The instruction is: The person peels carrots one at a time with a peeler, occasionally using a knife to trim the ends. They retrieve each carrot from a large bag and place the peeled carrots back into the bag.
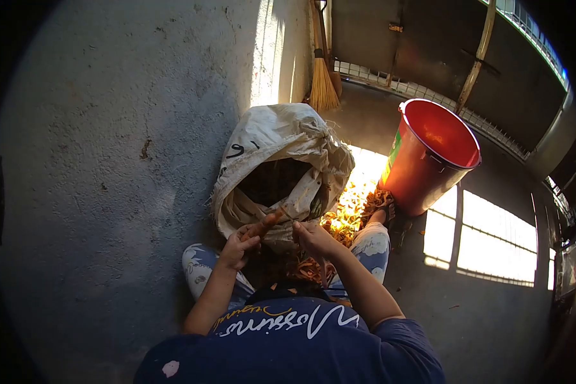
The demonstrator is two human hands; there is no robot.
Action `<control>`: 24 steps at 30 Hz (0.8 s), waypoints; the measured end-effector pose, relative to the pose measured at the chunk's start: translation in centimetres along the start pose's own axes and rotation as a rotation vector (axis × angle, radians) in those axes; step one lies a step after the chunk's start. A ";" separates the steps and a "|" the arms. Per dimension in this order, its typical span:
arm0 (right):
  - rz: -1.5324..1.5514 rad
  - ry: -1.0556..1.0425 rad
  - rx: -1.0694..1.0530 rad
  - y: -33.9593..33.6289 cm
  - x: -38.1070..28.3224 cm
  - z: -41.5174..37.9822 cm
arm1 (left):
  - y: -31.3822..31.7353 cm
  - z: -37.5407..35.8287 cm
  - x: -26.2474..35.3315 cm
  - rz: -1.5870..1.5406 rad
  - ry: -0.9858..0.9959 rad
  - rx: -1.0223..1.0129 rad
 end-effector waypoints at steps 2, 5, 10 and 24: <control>-0.021 -0.072 -0.003 0.2 -0.6 -0.3 | 0.4 -0.7 0.1 -0.001 -0.009 -0.009; -0.031 -0.050 -0.067 1.0 -1.4 -0.9 | 0.6 -1.3 0.0 -0.008 -0.020 0.004; 0.017 -0.044 -0.133 2.1 -2.4 -1.9 | 1.1 -1.6 0.5 -0.036 -0.036 0.020; 0.255 0.229 0.100 -0.9 7.1 -1.1 | 1.9 -1.0 -0.1 -0.256 -0.187 -0.071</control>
Point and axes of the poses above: each hand's wrist, its own z-axis towards the middle knuckle, its own y-axis out of the palm, x = y × z, the point moved 10 cm from there along z, towards the middle knuckle
